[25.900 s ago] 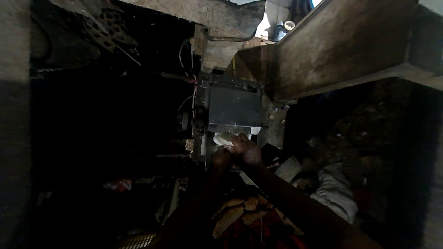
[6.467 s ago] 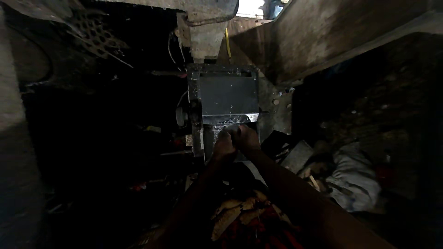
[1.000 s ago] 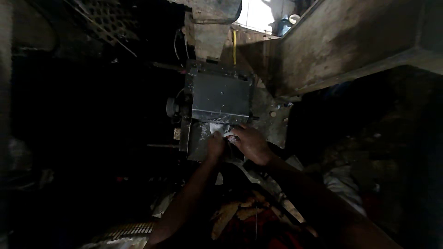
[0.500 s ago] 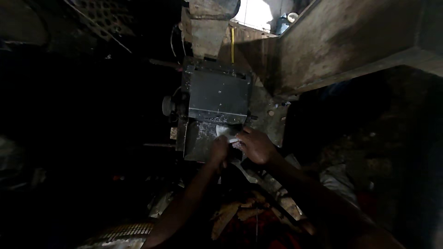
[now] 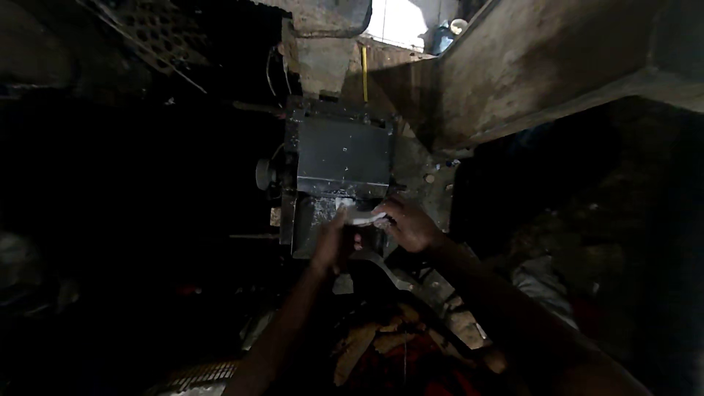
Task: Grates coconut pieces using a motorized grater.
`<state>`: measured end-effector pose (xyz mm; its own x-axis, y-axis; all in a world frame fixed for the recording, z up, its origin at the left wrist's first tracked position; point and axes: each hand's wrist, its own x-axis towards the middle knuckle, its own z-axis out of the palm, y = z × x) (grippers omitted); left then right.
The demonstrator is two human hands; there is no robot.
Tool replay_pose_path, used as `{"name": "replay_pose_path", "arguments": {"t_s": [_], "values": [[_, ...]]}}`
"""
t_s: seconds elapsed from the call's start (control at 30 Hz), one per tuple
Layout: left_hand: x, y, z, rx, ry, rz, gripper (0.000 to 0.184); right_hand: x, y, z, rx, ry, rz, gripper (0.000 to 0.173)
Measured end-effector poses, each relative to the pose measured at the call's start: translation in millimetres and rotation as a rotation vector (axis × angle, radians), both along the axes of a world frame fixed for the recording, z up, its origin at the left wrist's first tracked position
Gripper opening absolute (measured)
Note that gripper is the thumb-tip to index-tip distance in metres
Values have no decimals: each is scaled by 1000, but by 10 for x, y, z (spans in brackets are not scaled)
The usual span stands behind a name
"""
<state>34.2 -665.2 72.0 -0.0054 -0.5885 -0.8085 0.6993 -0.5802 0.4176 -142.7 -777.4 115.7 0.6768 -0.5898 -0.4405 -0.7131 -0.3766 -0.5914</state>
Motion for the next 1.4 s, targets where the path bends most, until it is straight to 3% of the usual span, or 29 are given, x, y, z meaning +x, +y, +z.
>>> {"name": "replay_pose_path", "arguments": {"t_s": [0.13,0.23,0.57,1.17,1.4], "values": [[-67,263,207,-17,-138,46,27,120,264,-67,1,-92,-5,24],[-107,287,164,-21,-205,128,21,192,393,-123,-40,-104,-81,22],[-85,389,-32,-69,-258,81,27,231,567,-196,4,-19,-139,25],[-34,200,-160,-51,-310,24,33,275,351,-365,-35,-23,-65,24],[52,187,-80,13,-287,126,20,490,467,-255,29,124,-90,29]]}}
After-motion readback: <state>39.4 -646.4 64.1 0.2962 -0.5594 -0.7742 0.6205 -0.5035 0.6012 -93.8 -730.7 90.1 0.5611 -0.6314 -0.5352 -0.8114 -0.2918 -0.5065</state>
